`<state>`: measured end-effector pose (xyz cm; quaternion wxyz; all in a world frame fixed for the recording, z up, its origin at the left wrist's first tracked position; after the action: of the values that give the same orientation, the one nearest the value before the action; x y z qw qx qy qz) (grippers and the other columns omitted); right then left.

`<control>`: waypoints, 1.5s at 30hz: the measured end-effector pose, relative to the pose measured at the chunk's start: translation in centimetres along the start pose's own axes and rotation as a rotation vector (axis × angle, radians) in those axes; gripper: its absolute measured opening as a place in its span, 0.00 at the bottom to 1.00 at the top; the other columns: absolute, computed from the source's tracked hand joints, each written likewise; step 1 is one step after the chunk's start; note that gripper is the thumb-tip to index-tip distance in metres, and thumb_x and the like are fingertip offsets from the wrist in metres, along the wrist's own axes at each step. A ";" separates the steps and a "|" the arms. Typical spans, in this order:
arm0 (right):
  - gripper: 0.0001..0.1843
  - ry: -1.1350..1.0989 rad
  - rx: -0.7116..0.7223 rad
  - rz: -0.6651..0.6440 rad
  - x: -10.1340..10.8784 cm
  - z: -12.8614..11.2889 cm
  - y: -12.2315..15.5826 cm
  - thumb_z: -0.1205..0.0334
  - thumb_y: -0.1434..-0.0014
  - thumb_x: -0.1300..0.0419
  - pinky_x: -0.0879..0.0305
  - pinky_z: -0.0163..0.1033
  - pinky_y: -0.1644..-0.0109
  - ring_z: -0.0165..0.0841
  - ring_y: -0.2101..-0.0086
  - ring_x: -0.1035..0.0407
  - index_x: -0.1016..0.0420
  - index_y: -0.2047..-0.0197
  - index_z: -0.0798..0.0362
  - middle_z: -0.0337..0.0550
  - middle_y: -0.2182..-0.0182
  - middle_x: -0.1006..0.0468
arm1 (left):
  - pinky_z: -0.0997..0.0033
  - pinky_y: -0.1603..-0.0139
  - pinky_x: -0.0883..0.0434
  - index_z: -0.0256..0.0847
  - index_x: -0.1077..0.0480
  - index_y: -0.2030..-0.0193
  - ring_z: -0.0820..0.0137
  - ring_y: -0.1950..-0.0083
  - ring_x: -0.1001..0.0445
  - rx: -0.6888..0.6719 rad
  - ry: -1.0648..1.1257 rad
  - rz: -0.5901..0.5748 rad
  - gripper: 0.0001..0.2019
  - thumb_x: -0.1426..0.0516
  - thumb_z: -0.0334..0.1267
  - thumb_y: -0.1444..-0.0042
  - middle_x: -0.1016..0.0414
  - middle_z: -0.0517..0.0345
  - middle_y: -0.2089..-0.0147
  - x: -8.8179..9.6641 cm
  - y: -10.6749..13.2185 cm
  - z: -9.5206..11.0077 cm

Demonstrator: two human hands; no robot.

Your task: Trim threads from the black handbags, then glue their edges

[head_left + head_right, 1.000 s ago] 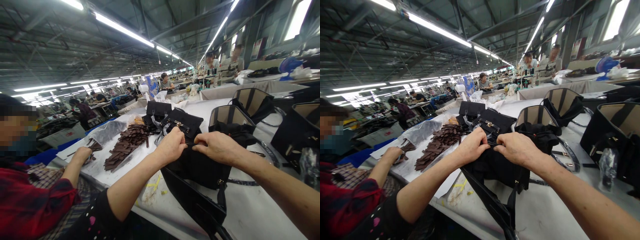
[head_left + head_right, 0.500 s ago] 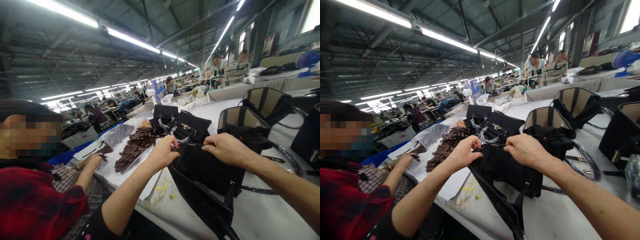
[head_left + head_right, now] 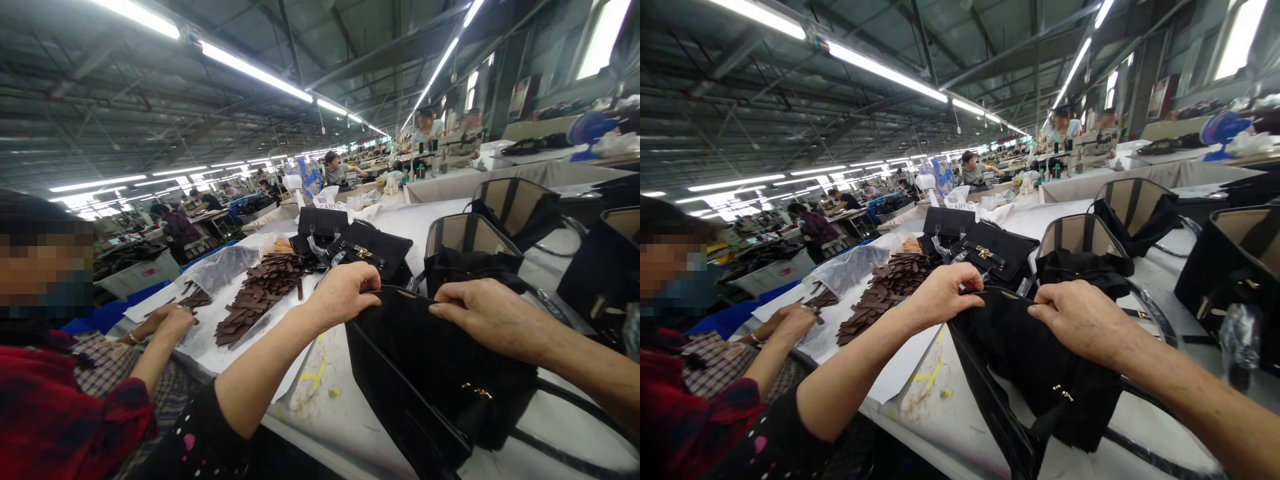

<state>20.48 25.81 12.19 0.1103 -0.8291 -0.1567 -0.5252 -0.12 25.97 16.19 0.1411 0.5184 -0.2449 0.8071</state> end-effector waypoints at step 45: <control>0.11 -0.050 0.274 -0.215 0.1 -5.4 -5.1 0.54 0.47 0.38 0.42 0.35 0.69 0.32 0.71 0.32 0.25 0.63 0.51 0.37 0.72 0.25 | 0.72 0.65 0.34 0.40 0.35 0.60 0.70 0.64 0.30 0.208 0.246 -0.041 0.27 0.27 0.40 0.65 0.28 0.62 0.65 -0.7 0.9 -2.0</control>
<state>14.07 28.70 14.63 0.1615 -0.7976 -0.3170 -0.4871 -1.78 26.36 14.67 0.1320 0.4322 -0.1303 0.8825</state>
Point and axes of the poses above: each hand's wrist, its own y-axis away from the middle knuckle, its own x-axis out of the back of the hand, z = x × y, the point moved 5 cm from there along -y, towards the middle knuckle
